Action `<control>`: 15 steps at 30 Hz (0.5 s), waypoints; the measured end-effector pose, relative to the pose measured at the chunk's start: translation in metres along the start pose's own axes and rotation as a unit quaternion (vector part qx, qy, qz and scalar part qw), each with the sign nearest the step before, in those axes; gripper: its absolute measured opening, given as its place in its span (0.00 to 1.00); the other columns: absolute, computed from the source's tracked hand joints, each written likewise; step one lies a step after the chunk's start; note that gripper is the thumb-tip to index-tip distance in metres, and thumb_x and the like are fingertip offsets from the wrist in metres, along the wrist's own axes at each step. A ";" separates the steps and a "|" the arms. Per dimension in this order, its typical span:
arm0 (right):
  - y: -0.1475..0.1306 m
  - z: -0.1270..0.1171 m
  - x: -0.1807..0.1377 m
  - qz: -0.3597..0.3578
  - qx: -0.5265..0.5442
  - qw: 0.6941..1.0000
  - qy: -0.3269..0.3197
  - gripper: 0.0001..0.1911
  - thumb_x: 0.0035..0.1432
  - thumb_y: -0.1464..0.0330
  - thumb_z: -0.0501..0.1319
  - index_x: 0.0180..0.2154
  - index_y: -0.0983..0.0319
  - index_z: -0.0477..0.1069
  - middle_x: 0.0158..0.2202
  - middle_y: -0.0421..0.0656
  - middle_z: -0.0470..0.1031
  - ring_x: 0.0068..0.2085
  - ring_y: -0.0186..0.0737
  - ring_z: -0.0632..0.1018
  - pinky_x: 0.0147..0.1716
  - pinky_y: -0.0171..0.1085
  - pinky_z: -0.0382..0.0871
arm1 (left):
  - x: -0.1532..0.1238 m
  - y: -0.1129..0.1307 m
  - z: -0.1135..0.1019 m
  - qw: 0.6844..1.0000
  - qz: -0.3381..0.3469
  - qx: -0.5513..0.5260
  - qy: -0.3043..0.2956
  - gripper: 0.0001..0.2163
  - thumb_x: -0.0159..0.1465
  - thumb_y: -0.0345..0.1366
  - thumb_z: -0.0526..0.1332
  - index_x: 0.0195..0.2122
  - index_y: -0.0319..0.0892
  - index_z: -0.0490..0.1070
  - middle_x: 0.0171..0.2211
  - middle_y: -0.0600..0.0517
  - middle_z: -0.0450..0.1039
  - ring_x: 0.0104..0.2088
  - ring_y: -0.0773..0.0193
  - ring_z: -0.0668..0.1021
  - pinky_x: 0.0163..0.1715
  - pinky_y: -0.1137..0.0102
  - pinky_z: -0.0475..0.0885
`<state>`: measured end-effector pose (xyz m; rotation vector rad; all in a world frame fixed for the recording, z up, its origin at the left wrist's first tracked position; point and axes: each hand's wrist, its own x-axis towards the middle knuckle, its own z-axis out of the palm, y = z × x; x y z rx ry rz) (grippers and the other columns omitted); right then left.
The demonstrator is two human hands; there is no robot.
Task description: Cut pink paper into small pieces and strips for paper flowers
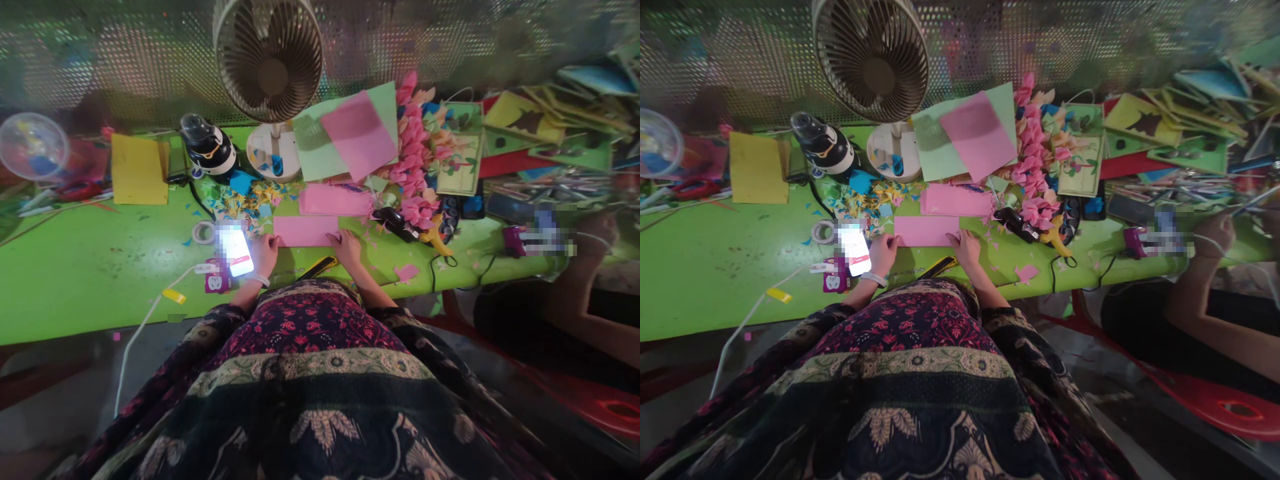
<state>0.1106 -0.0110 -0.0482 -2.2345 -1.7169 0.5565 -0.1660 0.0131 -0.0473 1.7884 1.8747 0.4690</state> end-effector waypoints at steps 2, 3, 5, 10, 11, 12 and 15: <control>0.001 0.001 0.000 0.002 0.006 1.000 0.012 0.28 0.72 0.46 0.52 0.36 0.61 0.73 0.36 0.50 0.78 0.36 0.47 0.75 0.36 0.40 0.62 | 0.000 0.001 0.000 1.000 -0.001 0.006 -0.004 0.14 0.73 0.47 0.56 0.33 0.46 0.71 0.34 0.44 0.80 0.38 0.49 0.80 0.42 0.58 0.74; 0.001 0.002 0.000 0.007 0.005 1.000 0.017 0.28 0.72 0.46 0.52 0.35 0.61 0.73 0.36 0.50 0.78 0.36 0.46 0.74 0.36 0.40 0.61 | 0.000 0.002 -0.001 1.000 -0.004 0.011 -0.008 0.14 0.74 0.47 0.56 0.34 0.46 0.71 0.35 0.43 0.80 0.39 0.48 0.80 0.42 0.58 0.74; 0.001 0.002 0.001 0.017 -0.003 1.000 0.018 0.27 0.73 0.46 0.53 0.35 0.61 0.73 0.36 0.50 0.78 0.36 0.45 0.74 0.36 0.39 0.61 | 0.000 0.004 -0.002 1.000 -0.009 0.022 -0.019 0.13 0.74 0.46 0.56 0.35 0.45 0.71 0.37 0.42 0.80 0.40 0.47 0.80 0.44 0.57 0.74; -0.001 0.002 0.001 0.028 -0.020 0.999 0.009 0.26 0.73 0.47 0.53 0.36 0.61 0.73 0.38 0.50 0.77 0.36 0.45 0.74 0.36 0.39 0.61 | 0.001 0.008 -0.002 0.998 -0.026 0.036 -0.033 0.13 0.75 0.45 0.54 0.37 0.44 0.71 0.37 0.41 0.79 0.42 0.45 0.81 0.46 0.55 0.73; -0.001 0.002 0.001 0.029 -0.020 0.999 0.007 0.26 0.73 0.47 0.53 0.36 0.61 0.73 0.38 0.50 0.77 0.36 0.46 0.74 0.36 0.39 0.61 | 0.002 0.008 -0.002 0.998 -0.028 0.038 -0.035 0.13 0.75 0.44 0.54 0.37 0.44 0.71 0.37 0.41 0.79 0.42 0.44 0.81 0.46 0.55 0.73; -0.001 0.002 0.001 0.030 -0.020 0.999 0.006 0.26 0.73 0.47 0.53 0.35 0.61 0.73 0.38 0.50 0.77 0.36 0.46 0.74 0.36 0.39 0.61 | 0.002 0.009 -0.002 0.998 -0.027 0.041 -0.037 0.13 0.75 0.44 0.54 0.38 0.44 0.71 0.37 0.41 0.79 0.41 0.44 0.81 0.46 0.55 0.73; 0.000 0.003 0.002 0.031 -0.019 0.999 0.005 0.26 0.73 0.47 0.53 0.36 0.61 0.72 0.38 0.50 0.77 0.37 0.46 0.74 0.37 0.39 0.61 | 0.003 0.009 -0.001 0.998 -0.015 0.050 -0.033 0.12 0.75 0.43 0.54 0.38 0.44 0.71 0.35 0.41 0.78 0.40 0.45 0.81 0.46 0.55 0.73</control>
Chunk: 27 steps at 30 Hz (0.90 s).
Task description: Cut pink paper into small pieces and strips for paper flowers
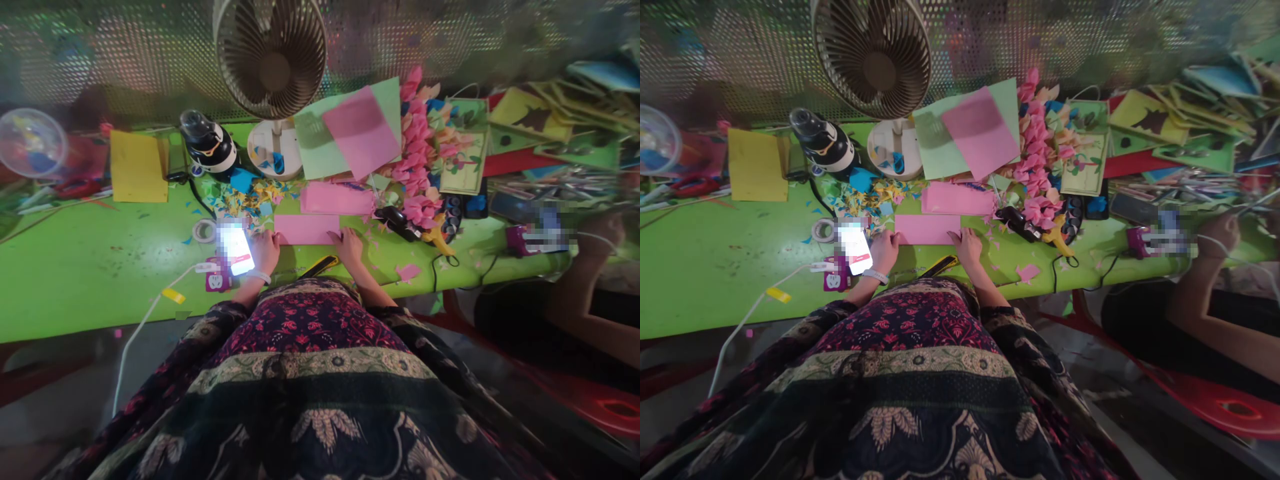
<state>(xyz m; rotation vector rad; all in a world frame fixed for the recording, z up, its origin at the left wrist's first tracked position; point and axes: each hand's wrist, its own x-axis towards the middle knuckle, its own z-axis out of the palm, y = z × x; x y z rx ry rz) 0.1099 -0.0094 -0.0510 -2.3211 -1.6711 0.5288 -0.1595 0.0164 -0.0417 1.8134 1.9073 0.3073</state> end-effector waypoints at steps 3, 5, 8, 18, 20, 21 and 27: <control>0.002 0.002 0.001 0.002 -0.001 1.000 0.003 0.25 0.73 0.47 0.54 0.36 0.61 0.73 0.37 0.50 0.77 0.37 0.46 0.73 0.36 0.39 0.61 | -0.001 0.002 -0.001 1.000 0.002 0.011 0.006 0.11 0.75 0.42 0.54 0.38 0.44 0.70 0.35 0.42 0.78 0.40 0.46 0.81 0.45 0.56 0.73; 0.002 0.003 0.001 0.005 -0.003 1.000 0.003 0.25 0.73 0.47 0.54 0.36 0.61 0.73 0.37 0.49 0.76 0.37 0.45 0.73 0.36 0.39 0.61 | -0.001 0.005 -0.004 1.000 -0.003 0.027 -0.004 0.11 0.75 0.42 0.54 0.39 0.43 0.71 0.36 0.41 0.78 0.41 0.46 0.81 0.45 0.57 0.73; 0.002 0.003 -0.001 0.004 -0.012 1.000 -0.001 0.25 0.73 0.48 0.53 0.38 0.62 0.73 0.38 0.50 0.76 0.38 0.45 0.74 0.37 0.39 0.62 | -0.002 0.011 -0.009 0.998 -0.011 0.062 -0.030 0.12 0.76 0.41 0.52 0.42 0.42 0.71 0.39 0.41 0.79 0.44 0.46 0.81 0.45 0.58 0.72; 0.000 0.002 -0.003 0.002 -0.011 1.000 -0.013 0.25 0.74 0.49 0.51 0.39 0.62 0.73 0.41 0.51 0.76 0.37 0.46 0.74 0.38 0.40 0.63 | -0.002 0.017 -0.013 0.992 -0.022 0.112 -0.051 0.13 0.77 0.41 0.51 0.44 0.41 0.72 0.40 0.41 0.80 0.46 0.46 0.81 0.46 0.59 0.72; 0.001 0.000 -0.001 0.001 -0.007 1.000 -0.021 0.24 0.75 0.50 0.52 0.39 0.62 0.73 0.41 0.50 0.76 0.37 0.45 0.74 0.37 0.39 0.62 | -0.001 0.016 -0.012 0.992 -0.019 0.112 -0.049 0.13 0.77 0.42 0.51 0.44 0.41 0.72 0.40 0.40 0.81 0.46 0.46 0.81 0.46 0.59 0.72; 0.002 0.000 -0.001 -0.002 -0.004 1.000 -0.024 0.23 0.75 0.51 0.52 0.39 0.62 0.73 0.41 0.50 0.76 0.37 0.45 0.74 0.37 0.39 0.62 | -0.001 0.015 -0.011 0.993 -0.018 0.109 -0.050 0.13 0.77 0.42 0.51 0.44 0.41 0.72 0.40 0.40 0.81 0.45 0.46 0.81 0.46 0.59 0.72; 0.006 0.001 -0.001 0.009 0.013 1.000 -0.023 0.19 0.74 0.54 0.55 0.37 0.61 0.71 0.41 0.50 0.76 0.38 0.45 0.74 0.37 0.38 0.63 | -0.001 0.014 -0.011 0.994 -0.017 0.098 -0.052 0.13 0.76 0.41 0.51 0.45 0.41 0.72 0.40 0.40 0.81 0.46 0.46 0.82 0.46 0.58 0.73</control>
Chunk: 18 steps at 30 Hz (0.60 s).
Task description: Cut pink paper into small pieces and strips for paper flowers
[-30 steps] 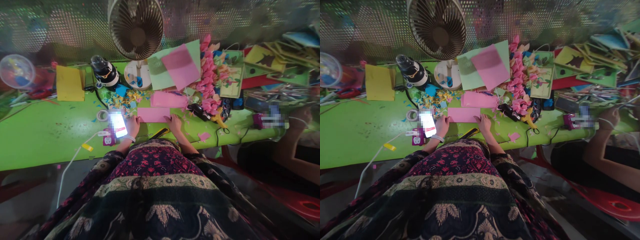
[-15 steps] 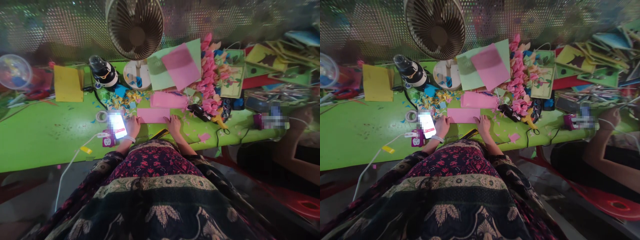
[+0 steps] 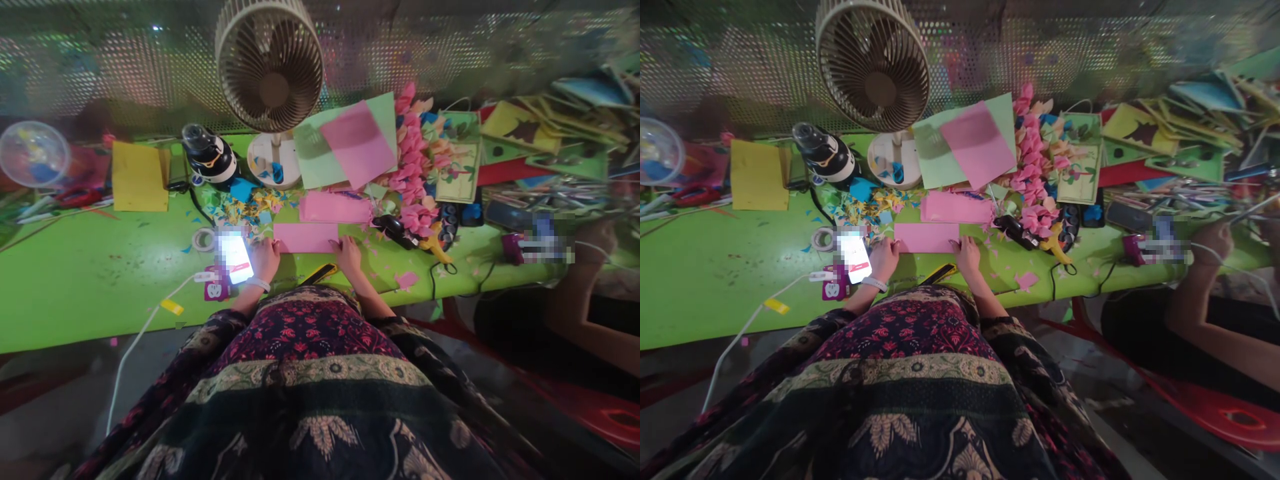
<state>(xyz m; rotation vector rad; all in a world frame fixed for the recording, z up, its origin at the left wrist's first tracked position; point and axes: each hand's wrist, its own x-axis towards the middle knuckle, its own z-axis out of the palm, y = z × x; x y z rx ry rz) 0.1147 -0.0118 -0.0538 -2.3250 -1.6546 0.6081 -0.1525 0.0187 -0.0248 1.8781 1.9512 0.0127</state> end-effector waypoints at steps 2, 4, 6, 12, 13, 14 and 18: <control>0.001 0.001 0.000 0.004 0.011 1.000 0.009 0.20 0.74 0.52 0.55 0.37 0.61 0.71 0.41 0.50 0.76 0.38 0.45 0.74 0.37 0.39 0.64 | 0.000 0.001 -0.001 1.000 -0.003 0.001 0.002 0.13 0.76 0.41 0.51 0.45 0.41 0.72 0.41 0.40 0.81 0.46 0.45 0.81 0.47 0.57 0.72; 0.002 0.002 0.001 0.004 0.019 1.000 0.013 0.21 0.73 0.51 0.55 0.37 0.61 0.71 0.40 0.49 0.76 0.39 0.46 0.74 0.38 0.40 0.65 | 0.000 0.001 -0.002 1.000 -0.006 -0.004 0.001 0.13 0.76 0.41 0.51 0.45 0.41 0.72 0.40 0.40 0.81 0.46 0.46 0.82 0.47 0.58 0.73; 0.002 0.002 0.001 0.004 0.026 1.000 0.015 0.20 0.72 0.51 0.56 0.37 0.60 0.71 0.40 0.49 0.76 0.39 0.46 0.74 0.39 0.40 0.66 | 0.000 0.001 -0.002 1.000 -0.007 -0.015 -0.003 0.13 0.76 0.42 0.51 0.44 0.42 0.72 0.40 0.40 0.81 0.44 0.46 0.82 0.45 0.58 0.73; 0.004 0.004 0.000 -0.008 0.031 0.999 0.028 0.20 0.72 0.51 0.57 0.38 0.60 0.71 0.41 0.50 0.75 0.41 0.48 0.75 0.43 0.42 0.67 | 0.001 0.000 -0.001 1.000 -0.004 -0.009 0.010 0.14 0.76 0.42 0.50 0.41 0.43 0.72 0.38 0.42 0.80 0.42 0.47 0.81 0.45 0.59 0.73; 0.005 0.005 0.000 -0.009 0.030 0.999 0.030 0.20 0.72 0.51 0.57 0.38 0.60 0.72 0.41 0.50 0.75 0.41 0.48 0.75 0.43 0.42 0.67 | 0.001 0.000 -0.002 1.000 -0.002 -0.005 0.010 0.14 0.76 0.42 0.50 0.41 0.43 0.72 0.38 0.42 0.80 0.43 0.47 0.81 0.46 0.58 0.72; 0.005 0.005 0.000 -0.010 0.030 0.999 0.032 0.20 0.72 0.51 0.56 0.38 0.60 0.72 0.41 0.50 0.75 0.41 0.48 0.75 0.43 0.42 0.67 | 0.001 0.000 -0.002 1.000 -0.003 -0.003 0.008 0.14 0.76 0.43 0.50 0.42 0.43 0.72 0.38 0.41 0.80 0.43 0.46 0.81 0.46 0.58 0.72; 0.005 0.006 -0.001 -0.014 0.027 0.999 0.031 0.21 0.72 0.51 0.56 0.38 0.61 0.72 0.42 0.51 0.76 0.41 0.48 0.75 0.43 0.42 0.67 | 0.000 0.002 -0.004 1.000 -0.009 -0.001 -0.003 0.14 0.77 0.42 0.50 0.43 0.42 0.72 0.40 0.41 0.80 0.44 0.46 0.81 0.46 0.58 0.72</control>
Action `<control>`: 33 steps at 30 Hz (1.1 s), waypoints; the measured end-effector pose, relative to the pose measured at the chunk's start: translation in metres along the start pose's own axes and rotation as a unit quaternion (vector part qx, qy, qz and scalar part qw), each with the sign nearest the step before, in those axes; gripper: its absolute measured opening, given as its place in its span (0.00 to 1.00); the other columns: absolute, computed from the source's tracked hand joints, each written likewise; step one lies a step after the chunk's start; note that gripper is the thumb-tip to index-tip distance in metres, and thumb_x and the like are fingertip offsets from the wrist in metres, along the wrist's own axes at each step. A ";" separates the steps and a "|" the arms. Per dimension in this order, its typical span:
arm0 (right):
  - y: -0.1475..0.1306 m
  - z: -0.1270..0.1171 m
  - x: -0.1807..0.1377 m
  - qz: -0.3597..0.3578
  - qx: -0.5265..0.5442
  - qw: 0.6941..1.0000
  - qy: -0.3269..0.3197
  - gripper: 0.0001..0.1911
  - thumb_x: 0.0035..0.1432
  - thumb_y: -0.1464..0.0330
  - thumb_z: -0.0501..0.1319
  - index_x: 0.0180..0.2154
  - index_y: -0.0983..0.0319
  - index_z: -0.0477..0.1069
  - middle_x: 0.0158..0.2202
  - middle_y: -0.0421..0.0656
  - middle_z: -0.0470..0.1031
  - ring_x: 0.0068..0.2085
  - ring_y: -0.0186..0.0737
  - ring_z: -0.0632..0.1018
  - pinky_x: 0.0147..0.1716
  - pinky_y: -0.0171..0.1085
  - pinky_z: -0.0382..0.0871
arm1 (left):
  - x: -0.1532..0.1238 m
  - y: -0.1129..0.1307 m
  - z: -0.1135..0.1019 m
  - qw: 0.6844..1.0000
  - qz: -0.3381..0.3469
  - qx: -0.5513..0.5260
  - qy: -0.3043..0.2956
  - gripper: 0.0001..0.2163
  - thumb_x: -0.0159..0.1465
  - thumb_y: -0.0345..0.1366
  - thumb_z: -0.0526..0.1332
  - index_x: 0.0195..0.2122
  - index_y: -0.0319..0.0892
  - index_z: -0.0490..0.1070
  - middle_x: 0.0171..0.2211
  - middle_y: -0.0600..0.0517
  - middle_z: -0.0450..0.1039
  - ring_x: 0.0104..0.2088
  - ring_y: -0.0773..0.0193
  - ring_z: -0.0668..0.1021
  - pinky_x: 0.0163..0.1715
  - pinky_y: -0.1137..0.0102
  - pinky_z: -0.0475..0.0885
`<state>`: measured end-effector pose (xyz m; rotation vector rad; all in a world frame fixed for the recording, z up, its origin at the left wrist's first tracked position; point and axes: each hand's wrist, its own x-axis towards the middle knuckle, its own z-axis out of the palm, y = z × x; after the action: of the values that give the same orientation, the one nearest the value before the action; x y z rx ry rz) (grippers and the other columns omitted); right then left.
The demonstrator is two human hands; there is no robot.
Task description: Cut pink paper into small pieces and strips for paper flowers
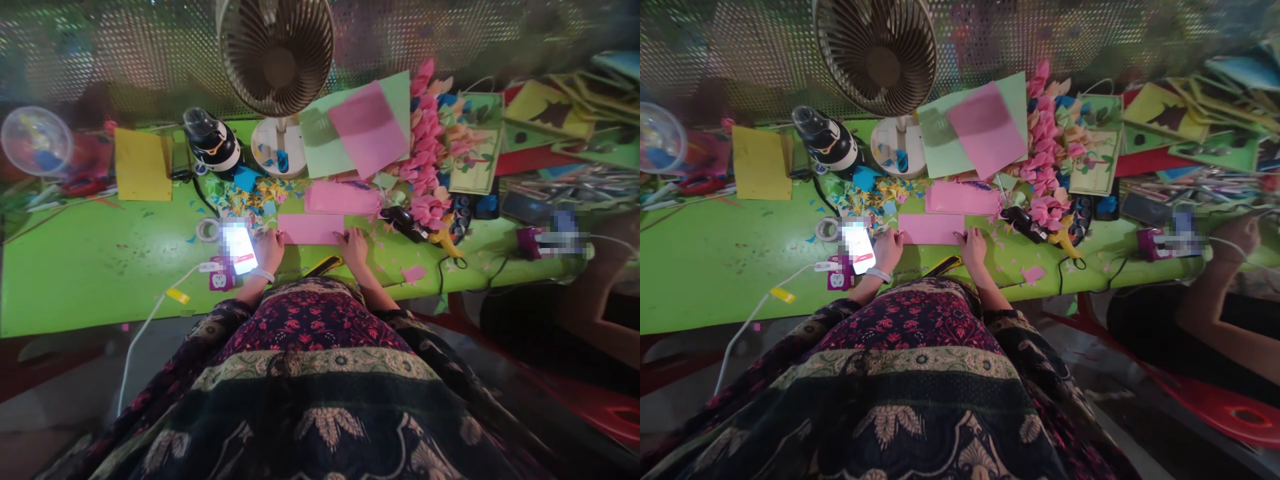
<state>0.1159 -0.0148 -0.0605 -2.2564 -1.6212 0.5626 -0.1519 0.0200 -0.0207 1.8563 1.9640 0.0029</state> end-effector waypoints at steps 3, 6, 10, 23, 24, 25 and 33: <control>-0.002 0.000 0.000 0.002 -0.005 1.000 0.001 0.21 0.72 0.51 0.56 0.38 0.61 0.72 0.42 0.52 0.76 0.41 0.48 0.75 0.43 0.43 0.67 | 0.000 0.001 0.000 1.000 -0.001 0.001 0.002 0.13 0.76 0.42 0.51 0.43 0.42 0.72 0.40 0.41 0.80 0.44 0.46 0.81 0.47 0.58 0.71; -0.003 -0.002 0.000 0.003 -0.007 1.000 0.001 0.21 0.73 0.51 0.55 0.38 0.61 0.71 0.42 0.52 0.76 0.41 0.48 0.75 0.43 0.42 0.67 | -0.001 0.001 0.001 1.000 -0.003 -0.002 0.005 0.12 0.76 0.41 0.52 0.43 0.42 0.72 0.40 0.41 0.80 0.45 0.47 0.81 0.48 0.58 0.71; -0.005 -0.004 0.000 0.007 -0.015 1.000 -0.012 0.21 0.73 0.51 0.55 0.38 0.61 0.71 0.42 0.51 0.75 0.41 0.47 0.75 0.43 0.42 0.67 | -0.002 0.000 0.002 1.000 -0.002 0.000 0.008 0.13 0.76 0.40 0.51 0.45 0.41 0.73 0.42 0.39 0.80 0.48 0.46 0.80 0.50 0.57 0.72; -0.006 -0.005 0.000 0.002 -0.030 0.999 -0.015 0.15 0.71 0.56 0.59 0.38 0.61 0.71 0.42 0.51 0.76 0.41 0.48 0.75 0.41 0.41 0.66 | -0.022 0.031 0.014 0.915 0.394 0.044 -0.077 0.26 0.77 0.43 0.48 0.74 0.44 0.59 0.76 0.45 0.52 0.77 0.54 0.54 0.76 0.51 0.45; -0.006 -0.005 0.000 0.002 -0.033 0.999 -0.017 0.14 0.70 0.57 0.59 0.38 0.61 0.71 0.42 0.51 0.76 0.41 0.48 0.75 0.41 0.41 0.66 | -0.023 0.032 0.017 0.913 0.397 0.050 -0.078 0.27 0.77 0.46 0.49 0.75 0.44 0.57 0.77 0.45 0.51 0.77 0.54 0.53 0.76 0.50 0.45; -0.006 -0.005 0.000 0.003 -0.035 0.999 -0.018 0.14 0.70 0.58 0.59 0.38 0.61 0.71 0.42 0.51 0.76 0.41 0.48 0.75 0.41 0.41 0.66 | -0.024 0.031 0.020 0.913 0.397 0.054 -0.076 0.28 0.77 0.48 0.50 0.76 0.44 0.56 0.77 0.45 0.49 0.77 0.53 0.53 0.76 0.50 0.44; -0.006 -0.005 0.001 0.005 -0.028 0.999 -0.015 0.14 0.70 0.57 0.59 0.38 0.61 0.70 0.42 0.51 0.76 0.41 0.48 0.75 0.40 0.41 0.66 | -0.024 0.024 0.030 0.912 0.401 0.054 -0.071 0.33 0.75 0.54 0.51 0.77 0.46 0.52 0.78 0.45 0.44 0.78 0.51 0.50 0.76 0.49 0.40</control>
<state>0.1134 -0.0122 -0.0536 -2.3094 -1.6601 0.5616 -0.1200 -0.0091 -0.0333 2.5203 1.0069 0.0058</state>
